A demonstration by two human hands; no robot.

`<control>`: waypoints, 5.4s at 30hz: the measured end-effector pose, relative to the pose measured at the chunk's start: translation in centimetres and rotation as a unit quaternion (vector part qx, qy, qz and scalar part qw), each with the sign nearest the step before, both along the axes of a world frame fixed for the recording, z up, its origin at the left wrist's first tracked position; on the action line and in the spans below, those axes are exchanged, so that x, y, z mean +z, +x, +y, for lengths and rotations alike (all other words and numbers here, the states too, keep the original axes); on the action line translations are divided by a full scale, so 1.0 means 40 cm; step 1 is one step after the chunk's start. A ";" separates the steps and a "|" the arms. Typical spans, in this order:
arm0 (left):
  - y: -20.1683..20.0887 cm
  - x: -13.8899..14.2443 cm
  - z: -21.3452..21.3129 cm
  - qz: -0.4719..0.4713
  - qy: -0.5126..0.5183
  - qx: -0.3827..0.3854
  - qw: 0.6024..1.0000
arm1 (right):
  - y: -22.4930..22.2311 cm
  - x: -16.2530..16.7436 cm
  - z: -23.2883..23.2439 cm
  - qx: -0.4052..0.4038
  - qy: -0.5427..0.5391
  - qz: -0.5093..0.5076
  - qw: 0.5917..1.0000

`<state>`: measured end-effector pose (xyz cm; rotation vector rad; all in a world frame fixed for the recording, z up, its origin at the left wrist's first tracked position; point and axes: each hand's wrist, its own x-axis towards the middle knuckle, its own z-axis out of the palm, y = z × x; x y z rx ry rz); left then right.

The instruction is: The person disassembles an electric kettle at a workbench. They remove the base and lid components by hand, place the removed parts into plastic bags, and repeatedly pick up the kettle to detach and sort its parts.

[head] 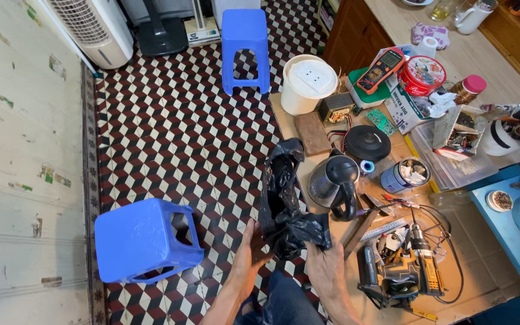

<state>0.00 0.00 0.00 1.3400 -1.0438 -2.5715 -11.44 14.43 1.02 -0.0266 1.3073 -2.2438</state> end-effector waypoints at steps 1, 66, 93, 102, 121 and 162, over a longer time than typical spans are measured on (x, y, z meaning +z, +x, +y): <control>-0.035 0.016 -0.024 0.036 -0.013 -0.008 0.999 | -0.035 0.021 -0.042 -0.020 -0.165 -0.134 0.977; -1.473 -0.492 -0.277 0.344 -0.632 -0.628 0.298 | -0.802 -0.306 -0.341 -0.062 0.754 0.099 0.647; -1.329 -0.105 -0.384 0.438 -0.501 -0.511 0.543 | -0.837 -0.186 -0.325 -0.335 0.033 -0.289 0.896; -1.299 -0.036 -0.401 0.526 -0.526 -0.509 0.432 | -0.816 -0.191 -0.355 -0.368 -0.173 -0.173 0.897; -1.302 -0.111 -0.406 0.325 -0.488 -0.557 0.588 | -0.858 -0.159 -0.342 -0.407 -0.114 -0.233 0.876; -1.234 -0.105 -0.241 0.178 -0.225 -0.433 0.854 | -0.907 -0.077 -0.181 -0.238 -0.114 -0.235 0.935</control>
